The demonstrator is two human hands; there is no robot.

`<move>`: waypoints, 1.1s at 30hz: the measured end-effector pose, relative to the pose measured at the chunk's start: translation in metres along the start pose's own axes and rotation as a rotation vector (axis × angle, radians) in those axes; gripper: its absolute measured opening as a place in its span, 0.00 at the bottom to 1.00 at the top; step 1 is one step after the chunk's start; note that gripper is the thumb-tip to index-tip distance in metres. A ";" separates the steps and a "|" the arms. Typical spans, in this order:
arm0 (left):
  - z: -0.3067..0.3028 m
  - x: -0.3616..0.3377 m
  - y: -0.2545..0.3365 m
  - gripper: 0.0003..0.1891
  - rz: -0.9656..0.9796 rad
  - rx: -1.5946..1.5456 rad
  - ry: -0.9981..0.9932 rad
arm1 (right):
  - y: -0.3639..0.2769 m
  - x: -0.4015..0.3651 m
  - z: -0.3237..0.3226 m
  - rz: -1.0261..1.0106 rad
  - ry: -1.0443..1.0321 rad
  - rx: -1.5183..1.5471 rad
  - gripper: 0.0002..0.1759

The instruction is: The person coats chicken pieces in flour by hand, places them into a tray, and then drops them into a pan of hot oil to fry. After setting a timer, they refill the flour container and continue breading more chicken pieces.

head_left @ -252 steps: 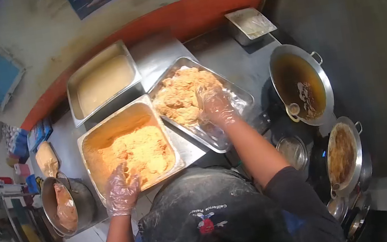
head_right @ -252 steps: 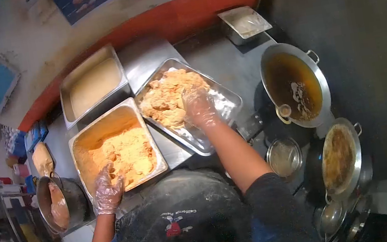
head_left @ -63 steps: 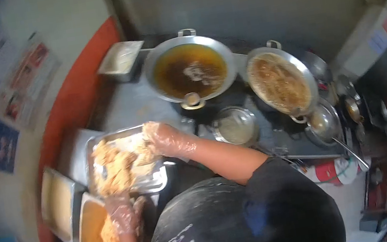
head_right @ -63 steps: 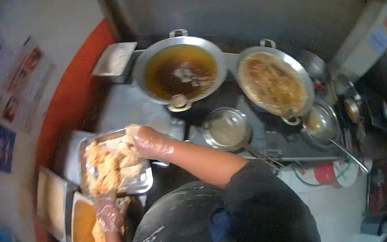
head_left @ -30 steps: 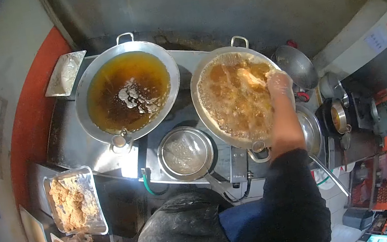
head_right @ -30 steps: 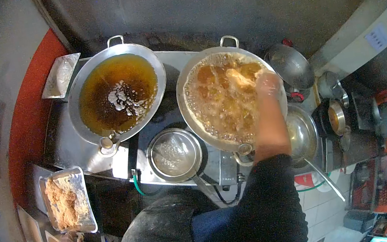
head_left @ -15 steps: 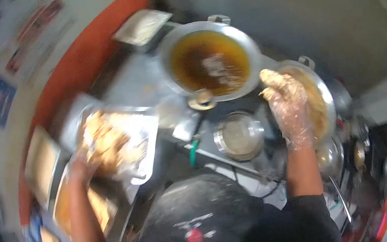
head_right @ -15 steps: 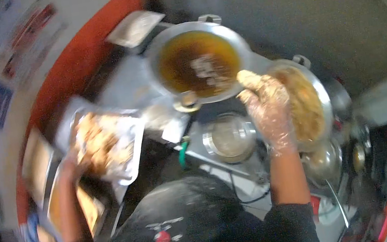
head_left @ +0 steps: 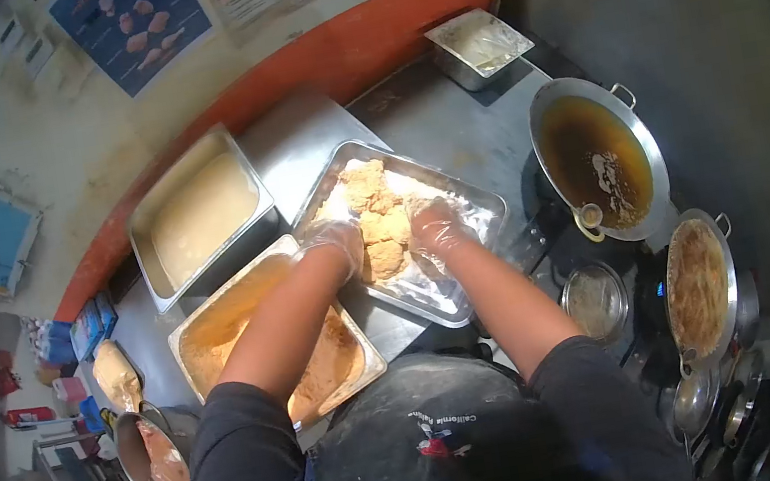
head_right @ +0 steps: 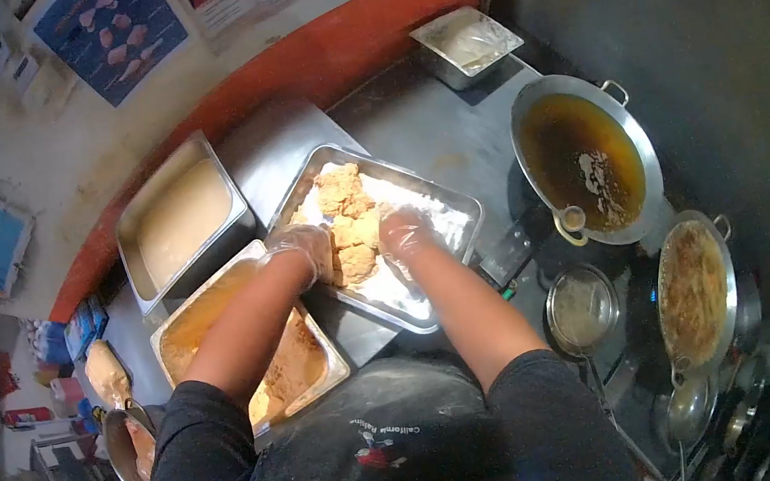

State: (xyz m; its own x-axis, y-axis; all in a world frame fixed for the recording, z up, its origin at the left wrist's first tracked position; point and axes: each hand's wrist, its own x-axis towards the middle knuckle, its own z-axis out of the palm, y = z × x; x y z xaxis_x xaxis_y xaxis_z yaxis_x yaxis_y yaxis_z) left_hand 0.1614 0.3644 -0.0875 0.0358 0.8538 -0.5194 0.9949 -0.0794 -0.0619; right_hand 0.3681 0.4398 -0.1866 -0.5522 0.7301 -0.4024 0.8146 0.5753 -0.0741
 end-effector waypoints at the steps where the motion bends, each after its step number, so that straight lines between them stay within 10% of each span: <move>1: 0.026 0.022 -0.006 0.35 0.002 -0.006 0.000 | -0.002 -0.002 0.000 0.056 0.056 0.043 0.24; 9: -0.031 -0.017 -0.006 0.18 -0.006 -0.021 -0.174 | 0.017 -0.051 0.003 0.000 0.581 0.455 0.24; 12: -0.019 -0.003 -0.012 0.20 -0.001 -0.172 -0.001 | 0.026 -0.051 0.018 0.102 0.156 1.944 0.22; 18: -0.053 -0.025 -0.003 0.27 0.376 -0.540 0.281 | 0.021 -0.094 0.021 0.185 0.659 1.297 0.18; 27: -0.046 -0.021 0.046 0.31 0.681 -0.953 0.178 | 0.003 -0.142 -0.021 0.113 0.302 2.081 0.30; 33: -0.036 -0.022 0.062 0.34 0.695 -0.888 0.313 | -0.005 -0.135 -0.024 -0.035 0.349 1.850 0.30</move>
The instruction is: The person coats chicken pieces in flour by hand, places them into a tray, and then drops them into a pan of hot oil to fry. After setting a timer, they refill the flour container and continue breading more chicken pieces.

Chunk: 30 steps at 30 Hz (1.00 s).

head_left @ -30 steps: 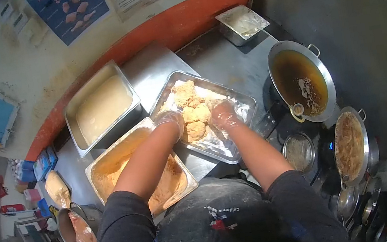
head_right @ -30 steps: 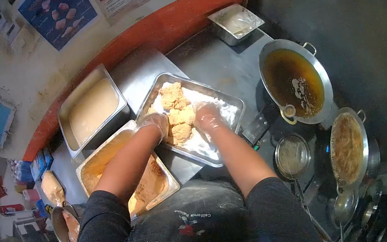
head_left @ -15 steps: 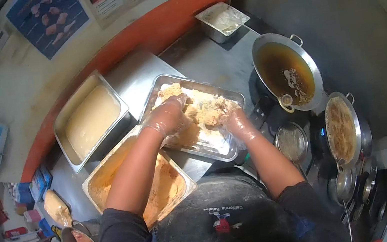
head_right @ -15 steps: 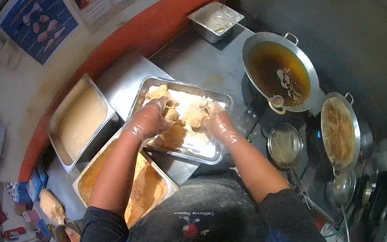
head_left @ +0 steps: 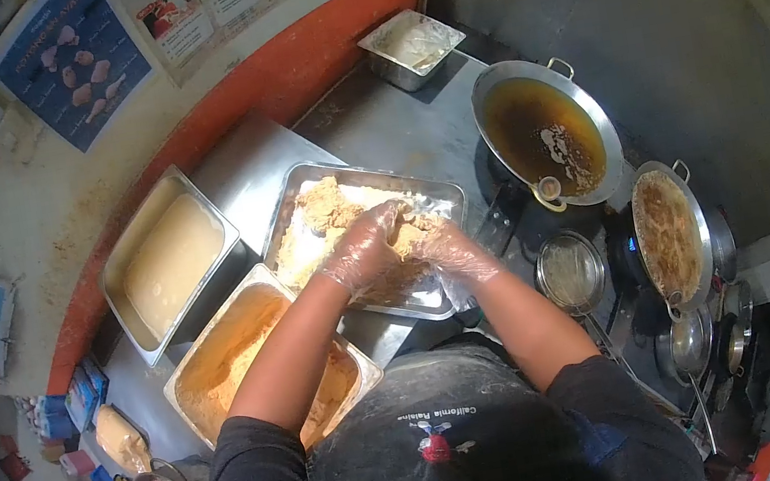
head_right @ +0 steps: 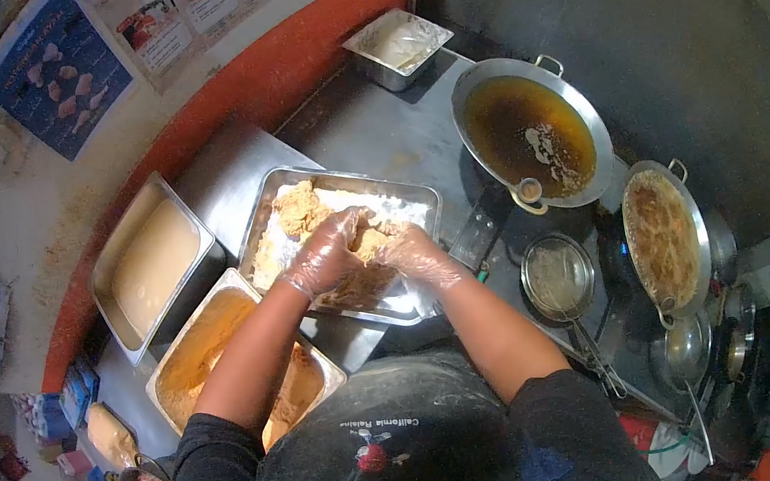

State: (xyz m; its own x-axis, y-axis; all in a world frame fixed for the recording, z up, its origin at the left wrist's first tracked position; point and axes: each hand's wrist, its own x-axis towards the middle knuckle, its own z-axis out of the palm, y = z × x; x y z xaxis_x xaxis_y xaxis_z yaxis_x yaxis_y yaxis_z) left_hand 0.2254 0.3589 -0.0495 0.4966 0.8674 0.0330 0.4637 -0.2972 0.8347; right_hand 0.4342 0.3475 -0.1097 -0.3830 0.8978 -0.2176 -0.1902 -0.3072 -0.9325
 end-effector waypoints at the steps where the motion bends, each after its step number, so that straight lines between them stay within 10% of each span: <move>1: 0.001 -0.003 0.001 0.37 -0.017 0.116 0.009 | -0.002 -0.001 0.000 0.012 0.040 -0.056 0.30; 3: 0.004 -0.013 0.000 0.41 -0.028 0.238 0.023 | -0.007 0.000 -0.002 0.016 0.078 -0.112 0.30; 5: 0.003 -0.027 -0.011 0.53 -0.151 0.669 -0.041 | -0.013 0.004 -0.010 -0.530 0.054 -0.988 0.25; 8: -0.031 -0.052 0.048 0.61 -0.400 0.618 -0.246 | -0.041 -0.021 -0.001 -0.243 0.050 -1.221 0.19; 9: -0.029 -0.063 0.053 0.61 -0.425 0.617 -0.178 | -0.017 -0.020 -0.009 -0.193 0.092 -0.746 0.14; 12: -0.015 -0.104 0.067 0.57 -0.345 0.550 -0.080 | 0.021 -0.010 -0.037 -0.474 -0.019 -1.263 0.11; 16: 0.014 -0.127 0.057 0.60 -0.244 0.505 -0.066 | 0.023 -0.012 -0.050 -0.377 0.051 -1.020 0.17; 25: 0.047 -0.130 0.045 0.47 -0.188 0.651 0.112 | -0.221 -0.162 -0.144 -0.953 0.231 -1.027 0.11; 29: 0.070 -0.128 0.040 0.41 -0.199 0.764 0.192 | -0.271 -0.241 -0.222 -0.535 0.407 -0.655 0.09; 30: 0.073 -0.126 0.044 0.40 -0.217 0.792 0.252 | -0.267 -0.244 -0.268 -0.691 0.496 -1.285 0.09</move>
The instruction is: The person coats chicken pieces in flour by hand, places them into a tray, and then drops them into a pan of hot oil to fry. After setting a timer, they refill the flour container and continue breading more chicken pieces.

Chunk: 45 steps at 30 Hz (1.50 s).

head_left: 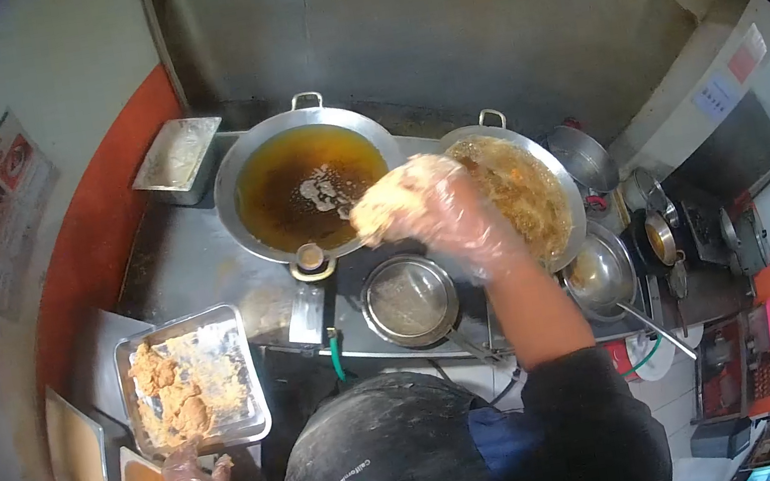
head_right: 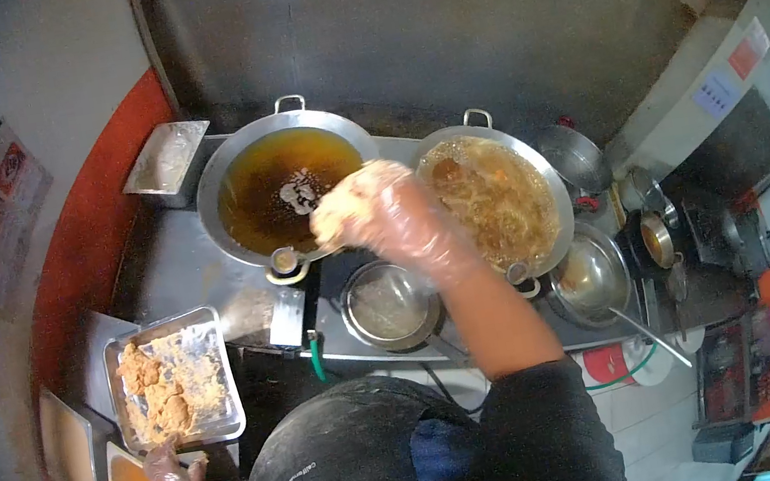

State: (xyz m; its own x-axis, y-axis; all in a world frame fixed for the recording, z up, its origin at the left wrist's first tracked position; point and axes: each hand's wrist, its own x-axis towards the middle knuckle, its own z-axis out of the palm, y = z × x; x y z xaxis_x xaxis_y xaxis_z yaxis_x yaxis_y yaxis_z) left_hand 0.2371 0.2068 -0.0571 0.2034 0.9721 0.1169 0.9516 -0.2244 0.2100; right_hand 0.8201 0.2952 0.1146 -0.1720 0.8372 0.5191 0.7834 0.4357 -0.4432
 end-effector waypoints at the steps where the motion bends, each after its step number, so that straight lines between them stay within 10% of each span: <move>1: -0.002 0.002 0.005 0.38 -0.044 -0.032 -0.006 | 0.032 -0.009 -0.010 0.114 0.005 -0.048 0.11; 5: 0.009 -0.001 -0.002 0.33 -0.082 -0.001 -0.026 | 0.163 -0.033 -0.027 0.861 -0.025 -0.336 0.23; 8: 0.008 0.004 0.004 0.31 -0.145 0.017 -0.085 | 0.242 -0.039 -0.028 1.059 -0.119 -0.341 0.30; 29: 0.022 0.020 0.015 0.23 -0.159 0.400 -0.193 | 0.476 -0.087 -0.018 1.087 -0.338 -0.641 0.23; 36: 0.006 0.036 0.020 0.28 -0.251 0.328 -0.381 | 0.346 -0.039 -0.073 1.126 0.138 -1.000 0.21; 40: 0.018 0.039 -0.016 0.36 -0.224 0.219 -0.141 | 0.236 -0.019 -0.089 0.677 0.379 -0.871 0.22; 42: -0.002 0.073 -0.005 0.39 -0.444 0.147 -0.252 | 0.191 -0.009 -0.073 0.215 0.438 -0.659 0.23; 45: -0.024 0.099 -0.020 0.35 -0.416 0.058 -0.340 | 0.012 0.039 0.014 0.460 0.395 0.197 0.25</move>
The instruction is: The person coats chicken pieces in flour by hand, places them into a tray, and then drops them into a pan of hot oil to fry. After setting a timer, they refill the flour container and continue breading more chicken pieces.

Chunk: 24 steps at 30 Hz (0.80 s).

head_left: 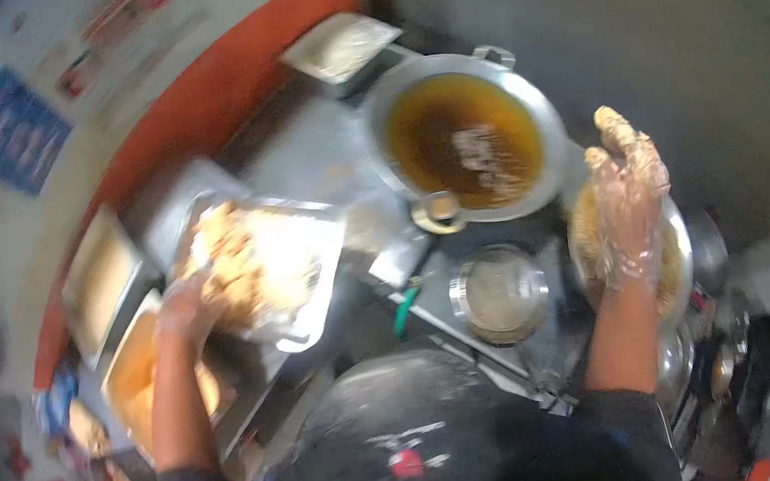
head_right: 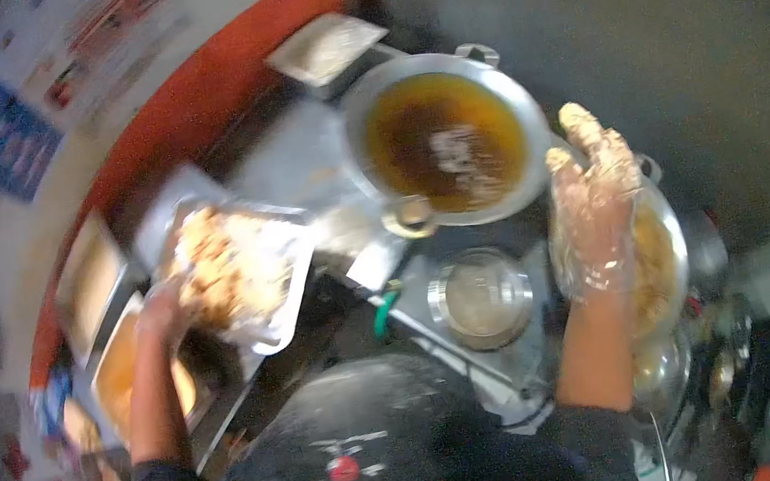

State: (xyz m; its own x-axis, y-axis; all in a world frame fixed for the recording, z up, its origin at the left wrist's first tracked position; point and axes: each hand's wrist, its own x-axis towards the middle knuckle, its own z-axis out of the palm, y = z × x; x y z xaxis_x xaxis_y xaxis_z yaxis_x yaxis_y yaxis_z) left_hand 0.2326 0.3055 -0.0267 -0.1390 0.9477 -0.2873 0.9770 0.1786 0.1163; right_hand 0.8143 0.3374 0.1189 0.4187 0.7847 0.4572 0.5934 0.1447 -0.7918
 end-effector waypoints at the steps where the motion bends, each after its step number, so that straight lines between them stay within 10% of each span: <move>1: 0.009 0.022 -0.012 0.33 -0.010 0.114 -0.089 | 0.005 -0.015 0.033 -0.327 -0.107 -0.110 0.24; 5: 0.011 0.068 -0.036 0.40 0.058 0.110 -0.302 | -0.058 -0.109 0.188 -0.499 -0.729 -0.224 0.23; 9: 0.004 0.079 -0.049 0.26 0.133 0.086 -0.458 | -0.015 -0.208 0.362 -0.268 -1.280 -0.313 0.30; 18: 0.019 0.102 -0.049 0.43 0.034 -0.143 -0.455 | -0.078 -0.277 0.462 -0.241 -1.296 -0.641 0.23; 20: 0.016 0.097 -0.044 0.42 0.033 -0.105 -0.451 | -0.073 -0.271 0.470 0.042 -1.289 -0.525 0.25; 24: 0.037 0.111 -0.052 0.42 0.151 -0.075 -0.503 | -0.045 -0.269 0.468 -0.038 -1.155 -0.215 0.29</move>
State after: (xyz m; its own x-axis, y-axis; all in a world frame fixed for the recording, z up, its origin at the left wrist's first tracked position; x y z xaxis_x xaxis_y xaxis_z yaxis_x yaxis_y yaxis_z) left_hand 0.1720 0.3918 -0.0999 0.1149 0.7236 -0.6806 0.9633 0.0862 0.2543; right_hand 0.3535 0.4016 -0.1584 -0.4084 0.8786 -0.2475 0.7424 0.1619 -0.6501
